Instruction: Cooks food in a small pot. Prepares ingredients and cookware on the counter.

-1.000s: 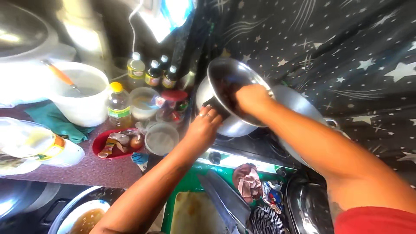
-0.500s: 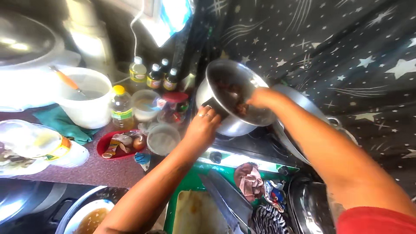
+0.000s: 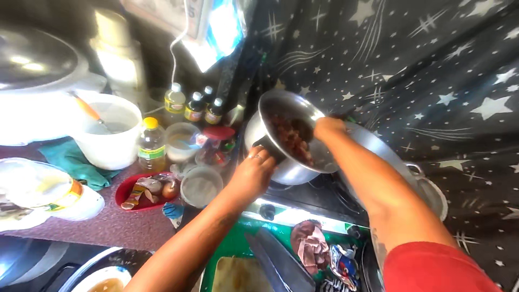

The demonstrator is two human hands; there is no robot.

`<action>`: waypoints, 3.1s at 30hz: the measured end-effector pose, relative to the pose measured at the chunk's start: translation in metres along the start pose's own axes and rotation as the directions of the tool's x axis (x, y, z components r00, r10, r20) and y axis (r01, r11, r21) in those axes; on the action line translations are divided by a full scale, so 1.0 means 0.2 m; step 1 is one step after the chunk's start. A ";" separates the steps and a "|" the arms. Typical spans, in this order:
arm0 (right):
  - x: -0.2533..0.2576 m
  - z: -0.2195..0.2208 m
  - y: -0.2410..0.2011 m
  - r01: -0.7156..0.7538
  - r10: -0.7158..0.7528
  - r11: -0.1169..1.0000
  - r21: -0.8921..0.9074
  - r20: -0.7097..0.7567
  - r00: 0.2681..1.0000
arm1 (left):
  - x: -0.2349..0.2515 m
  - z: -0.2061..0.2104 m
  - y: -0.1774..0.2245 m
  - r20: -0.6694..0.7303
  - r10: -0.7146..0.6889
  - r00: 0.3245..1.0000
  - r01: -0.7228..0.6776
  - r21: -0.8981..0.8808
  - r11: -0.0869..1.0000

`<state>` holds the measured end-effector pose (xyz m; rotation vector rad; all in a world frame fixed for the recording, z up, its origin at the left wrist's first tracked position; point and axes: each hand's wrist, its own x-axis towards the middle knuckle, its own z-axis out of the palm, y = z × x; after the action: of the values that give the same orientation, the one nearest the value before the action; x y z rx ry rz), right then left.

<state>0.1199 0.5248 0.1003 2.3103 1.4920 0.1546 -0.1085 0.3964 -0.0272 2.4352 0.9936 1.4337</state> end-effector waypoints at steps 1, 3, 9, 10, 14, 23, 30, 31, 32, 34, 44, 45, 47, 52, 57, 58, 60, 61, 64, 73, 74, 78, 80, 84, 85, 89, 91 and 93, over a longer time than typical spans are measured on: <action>0.03 0.01 -0.02 0.041 -0.041 0.998 0.038 -0.008 0.999 | 0.00 0.00 0.00 -0.003 0.004 1.000 -0.004 0.002 1.000; 0.07 0.03 -0.04 0.153 -0.152 0.984 0.089 -0.027 0.988 | 0.00 0.00 -0.01 -0.016 0.012 1.000 -0.012 0.008 1.000; -0.14 -0.04 0.00 0.419 -0.439 0.891 -0.173 -0.096 0.893 | -0.01 0.01 0.01 -0.031 0.019 0.999 -0.018 0.025 1.000; -0.22 -0.09 0.03 0.441 -0.480 0.861 -0.253 -0.118 0.869 | -0.01 0.01 0.01 -0.033 0.020 0.999 -0.019 0.025 0.999; -0.66 -0.31 0.06 0.432 -0.543 0.785 -0.445 -0.158 0.825 | 0.00 0.00 0.04 -0.007 -0.014 1.000 0.014 0.010 1.000; -0.50 -0.03 -0.23 0.320 -0.338 0.870 -0.375 0.020 0.941 | -0.01 -0.02 0.04 0.021 -0.014 1.000 0.014 0.006 1.000; -0.70 -0.36 -0.15 0.246 -0.269 0.899 -0.363 -0.015 0.963 | 0.00 -0.01 0.04 0.007 -0.017 1.000 0.017 -0.016 1.000; -0.75 -0.35 -0.16 0.252 -0.261 0.889 -0.381 0.028 0.965 | 0.00 0.00 0.04 0.005 -0.014 1.000 0.014 -0.016 1.000; -0.75 -0.30 -0.18 0.249 -0.244 0.887 -0.389 0.063 0.968 | 0.00 0.00 0.03 0.006 -0.012 1.000 0.012 -0.015 1.000; -0.62 -0.12 -0.21 0.217 -0.199 0.899 -0.381 0.085 0.976 | -0.01 0.00 0.03 0.016 -0.010 1.000 0.010 -0.014 1.000; -0.14 -0.14 -0.08 0.122 -0.227 0.924 -0.362 -0.264 0.937 | 0.00 0.00 0.04 -0.004 -0.004 1.000 0.004 -0.005 1.000; -0.08 -0.11 -0.07 0.106 -0.194 0.929 -0.354 -0.225 0.955 | 0.00 0.00 0.03 -0.007 -0.004 1.000 0.004 -0.001 1.000; 0.00 -0.03 -0.06 0.116 -0.154 0.948 -0.296 -0.110 0.982 | 0.00 0.01 0.03 -0.001 -0.009 1.000 0.009 0.002 1.000; -0.21 -0.07 -0.08 0.350 -0.373 0.872 -0.341 -0.001 0.928 | -0.01 0.02 0.02 -0.011 -0.004 1.000 0.004 -0.009 1.000; -0.35 -0.29 -0.01 0.436 -0.519 0.779 -0.450 -0.074 0.851 | -0.01 0.02 0.02 -0.044 0.002 0.999 -0.001 0.038 0.999; -0.30 -0.30 0.00 0.429 -0.526 0.790 -0.439 -0.126 0.841 | -0.02 0.02 0.02 -0.039 -0.001 0.999 0.004 0.063 0.998; -0.16 -0.27 -0.01 0.394 -0.514 0.809 -0.435 -0.201 0.834 | -0.02 0.03 0.04 -0.032 -0.012 0.999 0.016 0.125 0.992; -0.08 -0.23 -0.02 0.367 -0.492 0.824 -0.432 -0.224 0.841 | -0.02 0.04 0.04 -0.031 -0.013 0.999 0.018 0.155 0.988; 0.01 -0.08 0.00 0.259 -0.354 0.880 -0.397 -0.188 0.916 | -0.02 0.05 0.06 -0.008 -0.023 1.000 0.024 0.198 0.980; -0.28 -0.07 0.24 0.370 -0.301 0.817 -0.443 0.219 0.928 | -0.02 0.09 0.04 -0.086 0.016 0.996 -0.005 0.129 0.992; -0.30 -0.07 0.23 0.371 -0.295 0.835 -0.407 0.237 0.925 | -0.02 0.09 0.04 -0.092 0.014 0.996 -0.004 0.117 0.993; -0.29 -0.04 0.17 0.426 -0.342 0.883 -0.197 0.352 0.871 | -0.02 0.08 0.03 -0.074 0.021 0.997 -0.015 0.086 0.996; -0.28 -0.01 0.13 0.468 -0.432 0.884 -0.003 0.375 0.820 | -0.02 0.07 0.02 -0.067 0.029 0.997 -0.025 0.071 0.997; -0.21 0.02 0.10 0.593 -0.599 0.797 0.120 0.289 0.747 | -0.02 0.05 -0.01 -0.048 0.026 0.998 -0.022 0.080 0.997; -0.20 0.02 0.11 0.646 -0.639 0.760 0.064 0.251 0.727 | -0.02 0.05 -0.02 -0.042 0.026 0.999 -0.023 0.090 0.996; -0.25 -0.01 0.18 0.807 -0.865 0.458 -0.374 0.025 0.502 | -0.04 0.05 -0.04 -0.036 0.043 0.998 -0.041 0.073 0.996; -0.26 0.02 0.20 0.790 -0.912 0.367 -0.491 -0.023 0.409 | -0.04 0.04 -0.04 -0.027 0.045 0.999 -0.044 0.046 0.998; -0.30 0.03 0.19 0.766 -0.876 0.435 -0.474 -0.025 0.482 | -0.01 0.05 -0.05 -0.029 0.045 0.999 -0.045 0.012 0.999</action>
<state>0.1287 0.4556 0.1165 1.0191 2.3093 0.4581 -0.1068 0.4048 -0.0390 2.4664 0.9616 1.4867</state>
